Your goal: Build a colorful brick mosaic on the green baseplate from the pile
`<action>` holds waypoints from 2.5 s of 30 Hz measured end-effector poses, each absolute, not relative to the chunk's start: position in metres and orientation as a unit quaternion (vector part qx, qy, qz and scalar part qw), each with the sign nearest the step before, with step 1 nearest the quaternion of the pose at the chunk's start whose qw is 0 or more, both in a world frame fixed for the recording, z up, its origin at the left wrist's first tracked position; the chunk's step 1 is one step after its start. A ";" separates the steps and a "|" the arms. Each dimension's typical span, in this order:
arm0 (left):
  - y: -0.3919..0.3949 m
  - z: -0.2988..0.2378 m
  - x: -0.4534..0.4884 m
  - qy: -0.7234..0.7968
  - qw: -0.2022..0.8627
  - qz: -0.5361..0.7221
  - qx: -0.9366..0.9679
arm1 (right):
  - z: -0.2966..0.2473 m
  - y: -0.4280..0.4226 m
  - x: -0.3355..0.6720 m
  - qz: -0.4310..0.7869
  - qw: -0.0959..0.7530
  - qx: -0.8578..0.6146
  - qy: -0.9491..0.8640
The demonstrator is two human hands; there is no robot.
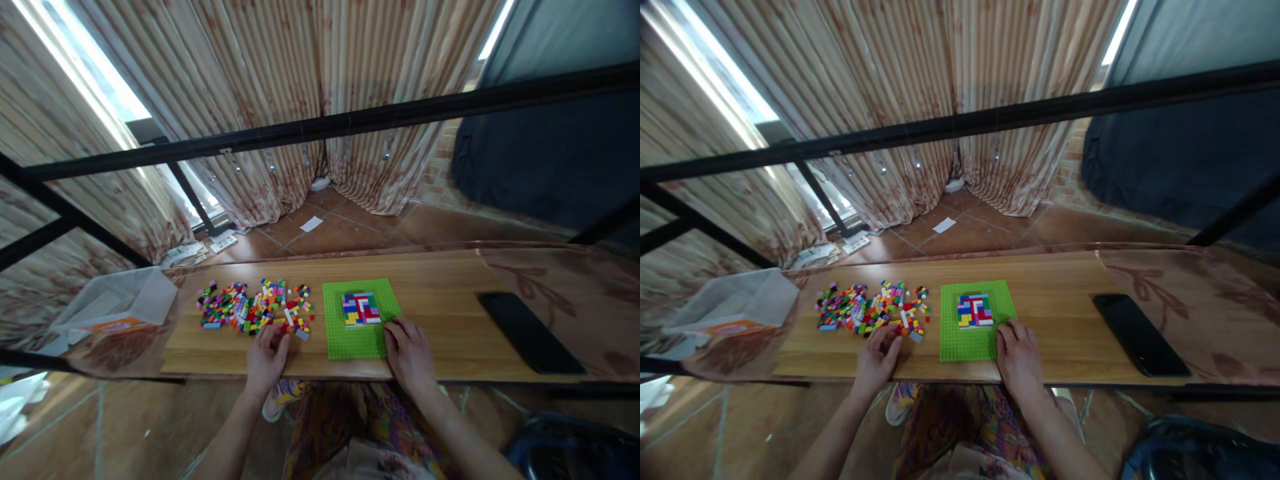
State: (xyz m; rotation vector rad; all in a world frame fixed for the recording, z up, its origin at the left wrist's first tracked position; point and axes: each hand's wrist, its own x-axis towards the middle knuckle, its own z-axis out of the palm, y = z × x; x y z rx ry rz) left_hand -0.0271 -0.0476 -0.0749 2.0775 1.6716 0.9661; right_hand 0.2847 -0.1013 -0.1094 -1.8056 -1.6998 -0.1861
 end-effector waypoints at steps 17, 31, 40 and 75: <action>-0.056 -0.069 0.021 0.614 0.096 0.288 0.729 | -0.107 -0.103 0.286 -0.033 0.349 -0.679 -0.645; -0.015 -0.030 0.068 0.467 0.251 0.317 0.787 | -0.100 -0.026 0.380 -0.049 0.348 -0.719 -0.600; 0.027 -0.035 0.098 0.439 0.306 0.279 0.797 | -0.109 -0.020 0.383 -0.067 0.296 -0.742 -0.597; 0.036 -0.045 0.111 0.490 0.291 0.256 0.781 | -0.108 -0.020 0.385 -0.064 0.302 -0.742 -0.596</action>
